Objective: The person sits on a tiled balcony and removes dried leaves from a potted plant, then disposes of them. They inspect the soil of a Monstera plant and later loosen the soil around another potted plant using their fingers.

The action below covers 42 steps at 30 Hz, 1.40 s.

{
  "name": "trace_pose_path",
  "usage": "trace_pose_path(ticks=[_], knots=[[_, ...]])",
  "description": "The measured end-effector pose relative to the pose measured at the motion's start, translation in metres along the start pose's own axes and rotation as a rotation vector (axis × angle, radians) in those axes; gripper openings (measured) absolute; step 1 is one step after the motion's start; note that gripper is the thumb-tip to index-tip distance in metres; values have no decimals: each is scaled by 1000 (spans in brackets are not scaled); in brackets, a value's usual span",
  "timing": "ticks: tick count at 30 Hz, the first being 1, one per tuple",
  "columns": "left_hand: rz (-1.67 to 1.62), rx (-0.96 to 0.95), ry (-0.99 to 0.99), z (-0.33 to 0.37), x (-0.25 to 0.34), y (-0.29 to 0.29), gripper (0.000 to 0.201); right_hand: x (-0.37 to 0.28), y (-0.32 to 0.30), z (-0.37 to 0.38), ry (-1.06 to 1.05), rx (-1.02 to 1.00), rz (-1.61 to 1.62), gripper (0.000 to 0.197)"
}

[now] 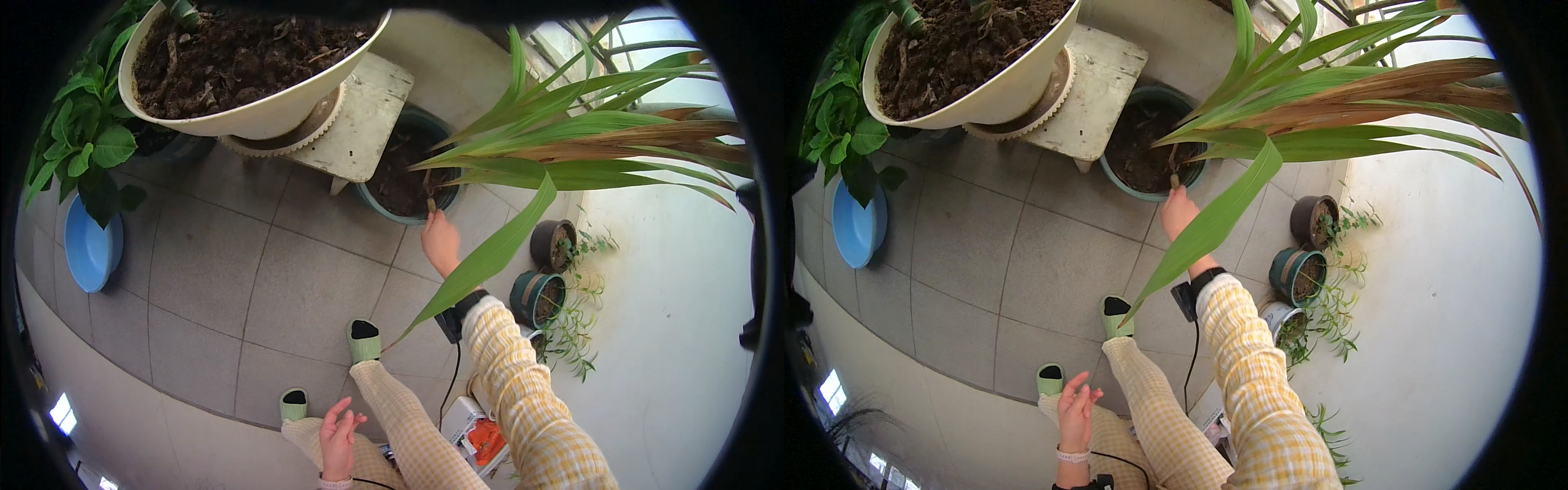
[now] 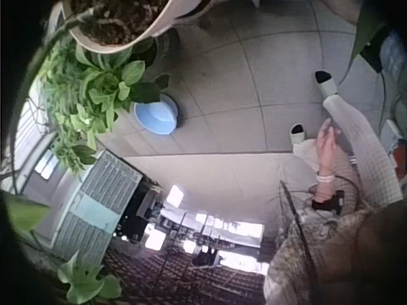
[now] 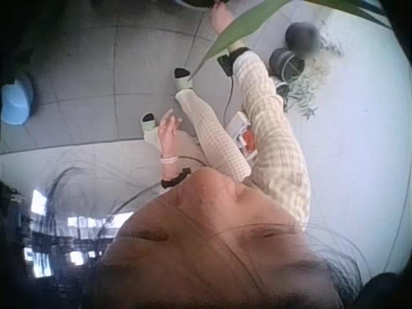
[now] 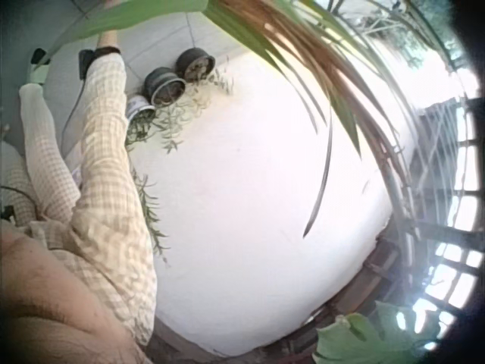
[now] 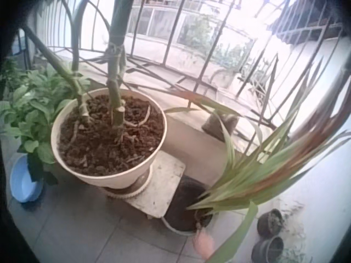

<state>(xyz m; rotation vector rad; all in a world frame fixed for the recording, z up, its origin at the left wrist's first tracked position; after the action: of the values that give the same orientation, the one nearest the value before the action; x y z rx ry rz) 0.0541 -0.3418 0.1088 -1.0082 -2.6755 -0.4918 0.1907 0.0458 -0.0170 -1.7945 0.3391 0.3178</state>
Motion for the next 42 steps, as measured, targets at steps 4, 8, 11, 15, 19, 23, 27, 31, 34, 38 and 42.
trace_pose_path(ticks=[4,8,11,15,19,23,27,31,34,38,42], knots=[[13,4,-11,-4,3,2,29,-20,-2,-20,-120,-156,53,29],[19,-64,51,-8,10,5,31,-21,-9,-1,-47,-45,-8,31],[32,-79,64,-14,15,-2,31,-7,-16,2,12,147,114,31],[76,-59,33,-22,12,-15,32,4,-15,-30,-204,237,213,29],[178,-106,59,-37,13,-30,34,33,-7,-64,150,66,432,34],[339,-137,94,-68,24,-42,33,50,-31,-135,569,248,1507,31],[626,-232,122,-120,33,-41,32,79,-95,-280,669,418,1800,20],[876,-389,71,-176,4,-26,31,133,-128,-457,829,573,1669,17],[1080,-511,-20,-202,-28,-12,33,165,-126,-597,1055,653,1639,16],[1344,-672,-48,-222,-82,12,32,189,-113,-771,1310,893,1587,28],[1525,-867,-26,-248,-155,37,32,199,-92,-917,1474,1156,1494,27]])
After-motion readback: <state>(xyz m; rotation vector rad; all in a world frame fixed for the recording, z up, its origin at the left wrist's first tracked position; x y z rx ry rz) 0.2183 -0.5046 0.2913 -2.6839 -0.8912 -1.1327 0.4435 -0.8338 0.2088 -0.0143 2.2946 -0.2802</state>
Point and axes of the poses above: each hand's wrist, its own z-axis towards the middle knuckle, its own y-axis out of the palm, x = y × z, the point moved 6 cm from there along z, towards the middle knuckle, and after that the axes turned 13 degrees about z, right-handed, at the moved point
